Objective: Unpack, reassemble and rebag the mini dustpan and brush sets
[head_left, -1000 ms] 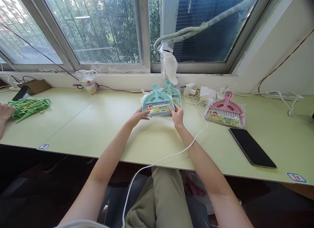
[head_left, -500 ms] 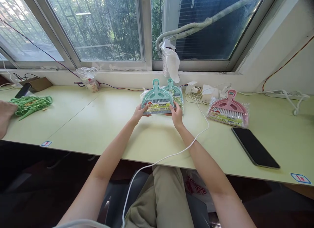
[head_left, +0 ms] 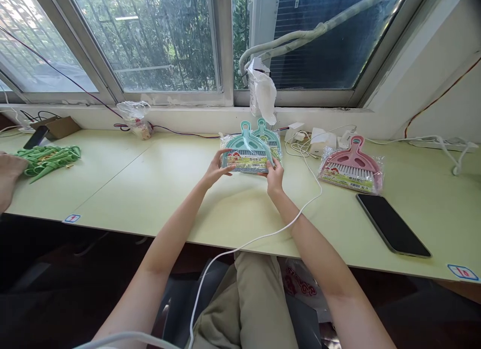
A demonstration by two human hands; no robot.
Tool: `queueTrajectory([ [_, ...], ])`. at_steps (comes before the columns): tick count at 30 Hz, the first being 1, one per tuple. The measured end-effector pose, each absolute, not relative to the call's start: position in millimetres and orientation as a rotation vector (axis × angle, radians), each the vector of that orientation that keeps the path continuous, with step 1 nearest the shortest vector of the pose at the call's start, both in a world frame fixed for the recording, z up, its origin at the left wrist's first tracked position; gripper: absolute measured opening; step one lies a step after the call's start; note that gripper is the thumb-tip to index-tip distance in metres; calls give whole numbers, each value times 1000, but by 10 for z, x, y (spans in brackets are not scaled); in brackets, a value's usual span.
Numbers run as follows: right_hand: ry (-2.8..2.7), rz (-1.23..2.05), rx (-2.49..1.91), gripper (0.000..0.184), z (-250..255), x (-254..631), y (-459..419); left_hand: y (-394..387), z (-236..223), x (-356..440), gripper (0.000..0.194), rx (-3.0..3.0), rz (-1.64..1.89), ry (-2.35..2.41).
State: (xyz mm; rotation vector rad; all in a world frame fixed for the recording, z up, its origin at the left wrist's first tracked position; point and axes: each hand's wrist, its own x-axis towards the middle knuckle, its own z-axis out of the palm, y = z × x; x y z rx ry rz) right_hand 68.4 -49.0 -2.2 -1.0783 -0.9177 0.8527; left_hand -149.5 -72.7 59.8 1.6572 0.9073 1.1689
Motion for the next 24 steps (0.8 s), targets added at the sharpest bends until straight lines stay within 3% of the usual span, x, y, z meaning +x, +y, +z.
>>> queueTrajectory([
  [7,-903,813,-1116,57,-49,682,-488,-617,491,-1494,35,1820,1250,1103],
  [15,-900,752,-1143,65,-68,721,-472,-693,569,-1498,37,1820,1049,936],
  [24,-947,791,-1098,58,69,662,-545,-662,406,-1304,36,1553,1385,988],
])
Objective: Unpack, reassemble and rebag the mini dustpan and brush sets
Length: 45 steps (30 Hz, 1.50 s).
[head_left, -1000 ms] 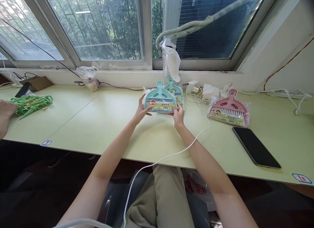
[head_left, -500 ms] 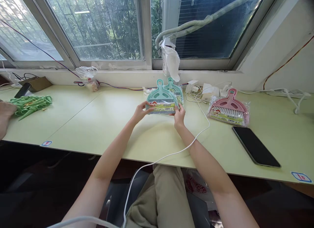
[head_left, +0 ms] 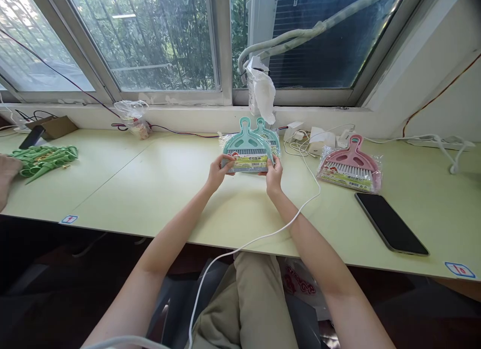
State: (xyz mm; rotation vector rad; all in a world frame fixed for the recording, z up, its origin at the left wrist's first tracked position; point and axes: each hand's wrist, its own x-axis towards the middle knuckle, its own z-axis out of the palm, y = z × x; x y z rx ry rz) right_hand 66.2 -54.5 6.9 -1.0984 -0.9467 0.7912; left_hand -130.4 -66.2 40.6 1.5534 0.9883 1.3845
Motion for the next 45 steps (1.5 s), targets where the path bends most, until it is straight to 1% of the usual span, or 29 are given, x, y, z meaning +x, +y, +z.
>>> queueTrajectory([
  [2,-958,800,-1099,55,100,632,-569,-658,391,-1296,45,1510,1423,991],
  [6,-992,848,-1121,52,149,599,-620,-623,354,-1328,80,1462,1464,1019],
  [8,-1042,857,-1113,57,166,601,-638,-594,337,-1348,90,1451,1471,1044],
  [9,-1074,853,-1108,63,173,605,-643,-578,330,-1357,92,1448,1472,1055],
  [11,-1123,839,-1110,77,181,614,-646,-542,320,-1375,89,1456,1465,1066],
  [12,-1130,834,-1121,82,182,619,-646,-522,315,-1384,83,1471,1459,1066],
  [13,-1126,832,-1135,82,183,623,-646,-503,309,-1393,75,1494,1456,1067],
  [14,-1120,834,-1146,80,183,627,-647,-484,301,-1403,67,1522,1459,1072],
  [16,-1124,845,-1152,68,182,631,-650,-450,282,-1420,54,1571,1486,1098],
  [18,-1148,842,-1143,56,182,635,-654,-430,261,-1424,48,1591,1517,1131],
  [20,-1154,824,-1136,49,182,640,-654,-433,246,-1410,45,1592,1528,1151],
  [23,-1130,812,-1142,46,181,645,-647,-476,249,-1362,48,1581,1504,1162],
  [28,-1128,793,-1166,45,171,632,-646,-545,273,-1304,75,1570,1414,1209],
  [31,-1142,779,-1163,44,167,621,-655,-553,262,-1295,82,1584,1425,1257],
  [33,-1149,788,-1159,44,168,616,-658,-554,252,-1291,79,1574,1452,1278],
  [40,-1143,829,-1134,44,157,605,-648,-553,254,-1286,58,1505,1524,1199],
  [45,-1148,842,-1105,42,107,603,-621,-547,247,-1285,48,1459,1546,1142],
])
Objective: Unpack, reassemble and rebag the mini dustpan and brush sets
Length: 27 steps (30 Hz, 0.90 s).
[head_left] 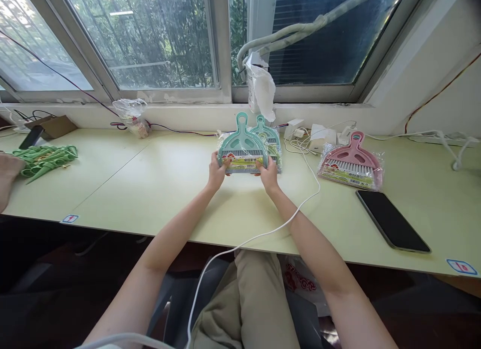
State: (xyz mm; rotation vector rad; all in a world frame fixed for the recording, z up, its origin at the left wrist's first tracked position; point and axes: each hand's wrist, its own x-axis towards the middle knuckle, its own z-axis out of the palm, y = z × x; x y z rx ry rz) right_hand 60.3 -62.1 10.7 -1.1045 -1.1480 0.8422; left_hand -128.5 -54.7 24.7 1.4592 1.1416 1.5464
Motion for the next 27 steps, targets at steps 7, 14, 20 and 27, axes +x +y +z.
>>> queueTrajectory([
  [7,-1129,869,-1090,40,77,599,-592,-525,231,-1285,41,1389,1571,1085],
  [14,-1059,945,-1037,34,112,582,-634,-537,291,-1349,38,1379,1510,1081],
  [20,-1027,938,-1041,34,125,553,-663,-549,328,-1360,39,1416,1506,1103],
  [27,-1072,810,-1111,44,140,532,-703,-542,307,-1344,40,1431,1522,1133],
])
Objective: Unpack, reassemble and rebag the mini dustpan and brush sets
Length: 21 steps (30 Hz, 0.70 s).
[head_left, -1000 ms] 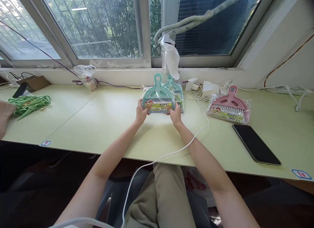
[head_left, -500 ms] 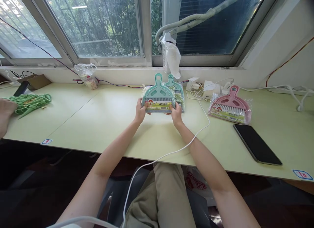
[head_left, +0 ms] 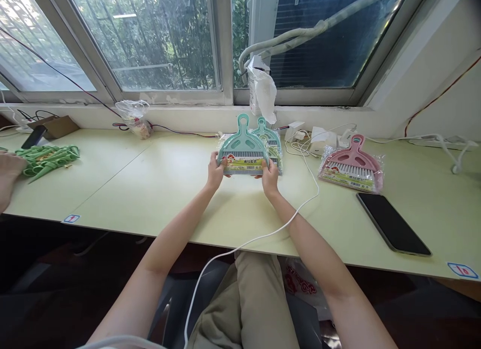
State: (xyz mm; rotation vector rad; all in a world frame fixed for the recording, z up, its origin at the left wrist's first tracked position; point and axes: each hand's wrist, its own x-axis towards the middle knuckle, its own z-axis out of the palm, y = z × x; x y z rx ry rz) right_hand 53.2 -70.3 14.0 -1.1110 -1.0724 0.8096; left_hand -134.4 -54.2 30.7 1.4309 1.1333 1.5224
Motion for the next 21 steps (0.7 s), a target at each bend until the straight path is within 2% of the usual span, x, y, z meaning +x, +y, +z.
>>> queueTrajectory([
  [21,-1074,793,-1124,44,176,551,-702,-563,320,-1328,45,1489,1536,1156],
])
